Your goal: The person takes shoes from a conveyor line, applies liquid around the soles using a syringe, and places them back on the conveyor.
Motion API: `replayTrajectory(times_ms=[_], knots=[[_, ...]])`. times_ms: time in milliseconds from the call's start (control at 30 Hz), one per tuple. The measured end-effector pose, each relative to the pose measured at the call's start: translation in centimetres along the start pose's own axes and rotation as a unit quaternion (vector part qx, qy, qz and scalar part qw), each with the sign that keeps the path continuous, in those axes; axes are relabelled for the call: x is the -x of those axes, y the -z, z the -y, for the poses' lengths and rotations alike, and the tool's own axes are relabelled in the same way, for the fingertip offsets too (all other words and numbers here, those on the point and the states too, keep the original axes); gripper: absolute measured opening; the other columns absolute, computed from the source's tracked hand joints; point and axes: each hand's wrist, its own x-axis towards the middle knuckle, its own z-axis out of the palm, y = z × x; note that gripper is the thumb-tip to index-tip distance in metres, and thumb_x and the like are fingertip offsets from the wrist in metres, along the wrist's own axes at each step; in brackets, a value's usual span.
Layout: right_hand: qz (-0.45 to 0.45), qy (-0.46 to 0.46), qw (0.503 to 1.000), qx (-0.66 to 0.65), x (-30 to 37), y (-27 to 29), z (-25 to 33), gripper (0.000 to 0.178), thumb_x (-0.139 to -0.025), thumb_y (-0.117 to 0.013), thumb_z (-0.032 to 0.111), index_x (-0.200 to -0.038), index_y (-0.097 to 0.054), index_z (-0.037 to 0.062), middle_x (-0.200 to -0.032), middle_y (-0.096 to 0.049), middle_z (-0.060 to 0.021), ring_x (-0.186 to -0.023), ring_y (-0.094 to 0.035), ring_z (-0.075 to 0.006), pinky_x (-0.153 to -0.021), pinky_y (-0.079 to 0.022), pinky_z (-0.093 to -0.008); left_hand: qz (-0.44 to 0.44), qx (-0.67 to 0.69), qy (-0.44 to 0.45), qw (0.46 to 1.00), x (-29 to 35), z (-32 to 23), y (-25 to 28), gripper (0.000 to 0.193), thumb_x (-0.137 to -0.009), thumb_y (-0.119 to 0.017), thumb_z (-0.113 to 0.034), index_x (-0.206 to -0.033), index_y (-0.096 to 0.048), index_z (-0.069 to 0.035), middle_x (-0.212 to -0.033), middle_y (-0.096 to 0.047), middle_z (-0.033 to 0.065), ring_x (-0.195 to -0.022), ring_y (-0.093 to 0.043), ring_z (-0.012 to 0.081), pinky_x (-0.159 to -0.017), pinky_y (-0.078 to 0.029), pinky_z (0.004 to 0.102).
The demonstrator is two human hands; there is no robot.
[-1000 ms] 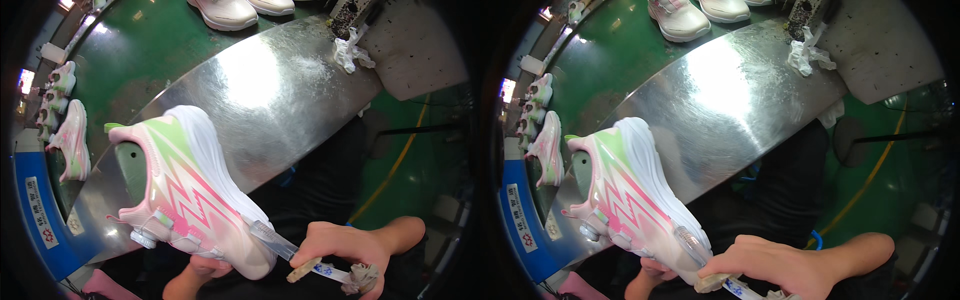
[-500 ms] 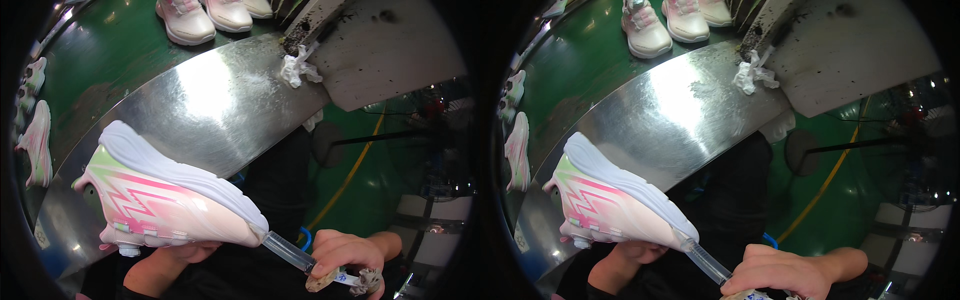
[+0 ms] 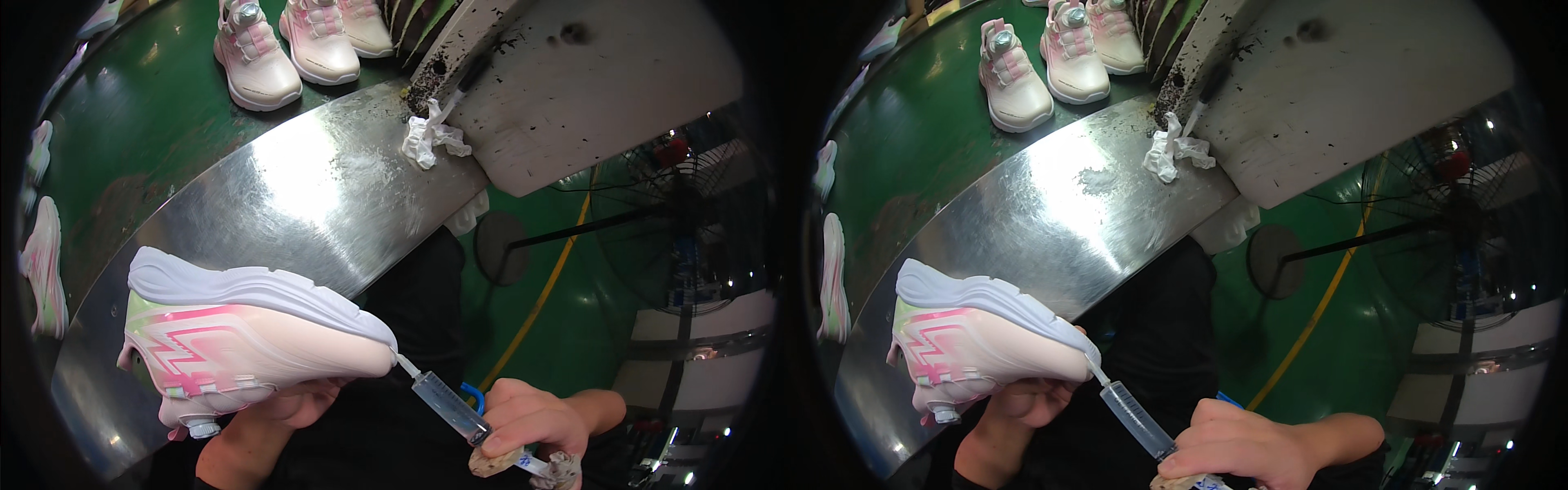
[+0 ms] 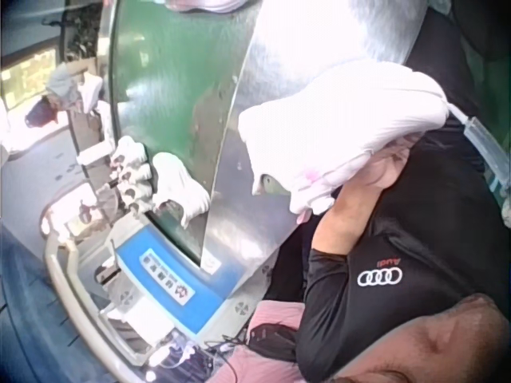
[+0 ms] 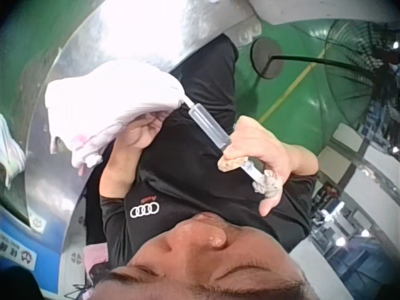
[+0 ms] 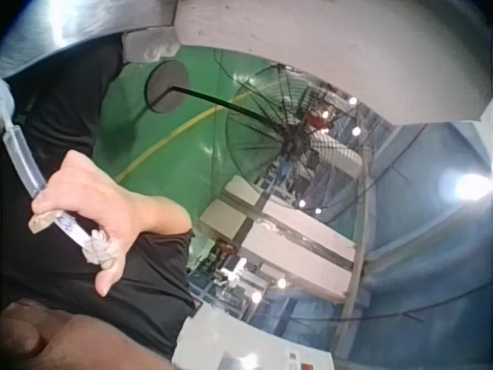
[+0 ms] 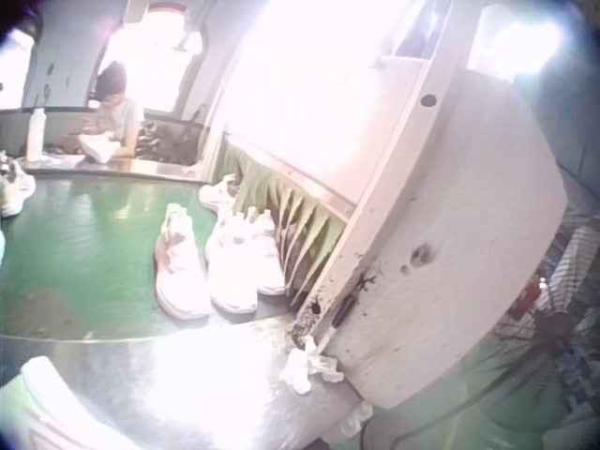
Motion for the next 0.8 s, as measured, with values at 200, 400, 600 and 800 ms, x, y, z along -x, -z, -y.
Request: replayTrajectory(times_ms=[200, 400, 600, 800], knots=[[0.009, 0.022, 0.999, 0.041, -0.8, -1.1, 0.3, 0.084, -0.069, -0.07, 0.062, -0.119, -0.05, -0.0024, -0.1, -0.065, -0.0088, -0.076, -0.057, -0.0228, -0.066, -0.035, -0.035, -0.073, 0.05, -0.042, 0.995, 0.7, -0.3, -1.7, 0.06, -0.078, -0.071, -0.005, -0.131, -0.043, -0.006, -0.118, -0.059, 0.0141, -0.102, -0.063, 0.0235, -0.082, -0.055, 0.0314], [0.025, 0.023, 0.983, 0.178, -0.9, -2.0, -0.7, 0.071, -0.075, -0.067, 0.057, -0.113, -0.053, -0.0004, -0.097, -0.065, -0.0074, -0.071, -0.058, -0.0216, -0.059, -0.035, -0.0343, 0.027, 0.029, -0.057, 0.998, -0.9, -0.2, -1.1, 0.068, -0.08, -0.067, 0.0, -0.137, -0.039, -0.023, -0.123, -0.058, 0.0018, -0.112, -0.058, 0.0185, -0.096, -0.051, 0.035], [0.04, 0.044, 0.947, 0.315, -1.3, -3.0, -1.7, 0.057, -0.08, -0.062, 0.056, -0.102, -0.062, 0.0034, -0.083, -0.058, -0.0079, -0.059, -0.047, -0.0221, -0.056, -0.035, -0.0348, 0.035, 0.133, -0.029, 0.99, -0.5, 0.0, -0.3, 0.045, -0.084, -0.063, 0.0, -0.127, -0.05, -0.009, -0.118, -0.06, 0.0098, -0.11, -0.06, 0.0232, -0.091, -0.054, 0.0352], [-0.05, 0.073, 0.931, 0.354, -0.8, -4.8, -3.7, 0.049, -0.075, -0.071, 0.046, -0.111, -0.061, 0.0139, -0.099, -0.063, -0.0061, -0.07, -0.042, -0.0157, -0.053, -0.03, -0.0269, 0.077, 0.103, -0.047, 0.991, -0.3, -0.3, -0.9, 0.041, -0.089, -0.063, -0.017, -0.125, -0.052, -0.002, -0.123, -0.057, 0.0194, -0.122, -0.051, 0.029, -0.093, -0.053, 0.0316]])
